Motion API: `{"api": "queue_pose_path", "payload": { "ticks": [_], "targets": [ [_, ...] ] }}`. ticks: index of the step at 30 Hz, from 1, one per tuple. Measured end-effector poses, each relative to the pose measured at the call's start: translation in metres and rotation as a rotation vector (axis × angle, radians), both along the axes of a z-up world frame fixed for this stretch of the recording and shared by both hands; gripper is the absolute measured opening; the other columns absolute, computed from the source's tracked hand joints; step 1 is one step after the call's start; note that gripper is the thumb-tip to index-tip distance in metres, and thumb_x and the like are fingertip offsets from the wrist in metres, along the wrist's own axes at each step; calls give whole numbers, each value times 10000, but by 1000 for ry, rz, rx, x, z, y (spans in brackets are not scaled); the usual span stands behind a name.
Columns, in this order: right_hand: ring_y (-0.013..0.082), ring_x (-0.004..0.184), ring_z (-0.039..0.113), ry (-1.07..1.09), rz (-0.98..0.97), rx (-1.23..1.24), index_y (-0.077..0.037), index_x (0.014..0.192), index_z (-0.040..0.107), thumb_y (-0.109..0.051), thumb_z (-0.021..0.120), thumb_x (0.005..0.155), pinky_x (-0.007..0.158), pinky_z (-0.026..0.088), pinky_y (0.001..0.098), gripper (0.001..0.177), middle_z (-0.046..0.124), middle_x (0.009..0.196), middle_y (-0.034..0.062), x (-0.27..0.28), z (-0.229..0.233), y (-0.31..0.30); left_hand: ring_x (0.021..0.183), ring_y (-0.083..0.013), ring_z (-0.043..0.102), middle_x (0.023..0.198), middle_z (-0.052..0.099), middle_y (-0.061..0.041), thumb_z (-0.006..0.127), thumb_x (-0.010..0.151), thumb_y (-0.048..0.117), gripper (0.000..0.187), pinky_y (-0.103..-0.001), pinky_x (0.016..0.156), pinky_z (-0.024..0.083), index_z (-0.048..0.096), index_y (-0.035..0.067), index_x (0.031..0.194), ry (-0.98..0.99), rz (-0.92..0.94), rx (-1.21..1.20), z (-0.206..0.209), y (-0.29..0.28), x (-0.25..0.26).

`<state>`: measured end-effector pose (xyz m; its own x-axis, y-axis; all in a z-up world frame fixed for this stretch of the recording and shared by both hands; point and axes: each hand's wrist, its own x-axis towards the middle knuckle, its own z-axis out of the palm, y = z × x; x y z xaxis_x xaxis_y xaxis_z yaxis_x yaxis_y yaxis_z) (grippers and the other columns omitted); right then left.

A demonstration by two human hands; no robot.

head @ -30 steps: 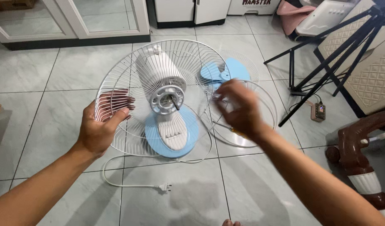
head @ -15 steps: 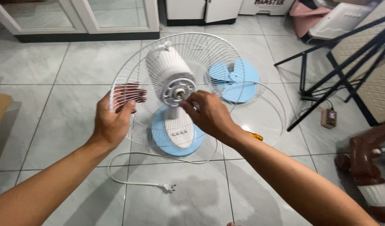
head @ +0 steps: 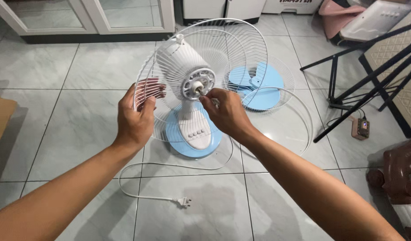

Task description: The person reassembles an electric fan by attaching the motor housing, front grille, fan blades, and rear grille. They use a screwdriver to secure the components and tighten the blade nut.

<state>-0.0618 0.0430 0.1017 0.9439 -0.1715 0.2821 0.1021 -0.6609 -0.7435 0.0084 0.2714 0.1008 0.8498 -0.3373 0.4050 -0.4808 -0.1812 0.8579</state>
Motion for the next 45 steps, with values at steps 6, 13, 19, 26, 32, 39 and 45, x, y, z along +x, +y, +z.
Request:
{"api": "queue_pose_path", "payload": {
  "ticks": [6,13,19,26,32,39,45],
  "targets": [
    [180,635,651,17,4,107,33,987,749,-256,627,1002,595,520,356,314,727,742,126,-2,-10,4,869,-105,651,1071,730,-70,533,1010,2,263,-253,768,553,630,-23,1253,-12,10,-66,-1,8,-12],
    [132,558,593,119,0,147,29,973,744,-311,602,1013,539,495,327,371,684,679,97,-3,-4,4,861,-103,670,1046,734,-71,538,1017,11,252,-254,783,569,628,-23,1250,-29,67,56,6,12,-11],
    [130,562,616,120,41,238,32,991,736,-333,592,1015,534,533,307,393,713,720,83,-2,-7,4,849,-128,674,1022,723,-83,534,1037,32,238,-265,774,557,629,-26,1247,-10,80,82,4,8,-12],
    [142,839,697,98,151,361,6,1106,615,-294,658,1004,681,590,299,320,666,1015,106,-12,-18,-6,933,-137,676,1096,707,-97,515,1062,40,250,-277,826,561,593,-28,1290,-83,40,61,3,12,-11],
    [162,968,624,321,98,597,-100,1274,399,-62,699,823,711,546,302,543,597,1164,96,-30,-20,-24,925,-151,671,1087,713,-97,516,1057,45,266,-290,837,552,589,-28,1302,-43,50,52,2,9,-13],
    [192,1027,636,282,72,683,-92,1271,415,9,650,770,733,564,329,563,574,1186,106,-23,-39,-33,978,-160,682,1110,704,-105,515,1049,25,273,-295,866,553,581,-41,1306,-104,60,47,2,8,-13],
    [228,1244,553,234,198,690,-100,1358,259,61,604,864,970,562,366,625,431,1345,121,-19,-59,-33,906,-161,677,1058,693,-110,515,1044,22,265,-288,815,557,569,-41,1296,-90,101,76,-1,5,-14]
  ]
}}
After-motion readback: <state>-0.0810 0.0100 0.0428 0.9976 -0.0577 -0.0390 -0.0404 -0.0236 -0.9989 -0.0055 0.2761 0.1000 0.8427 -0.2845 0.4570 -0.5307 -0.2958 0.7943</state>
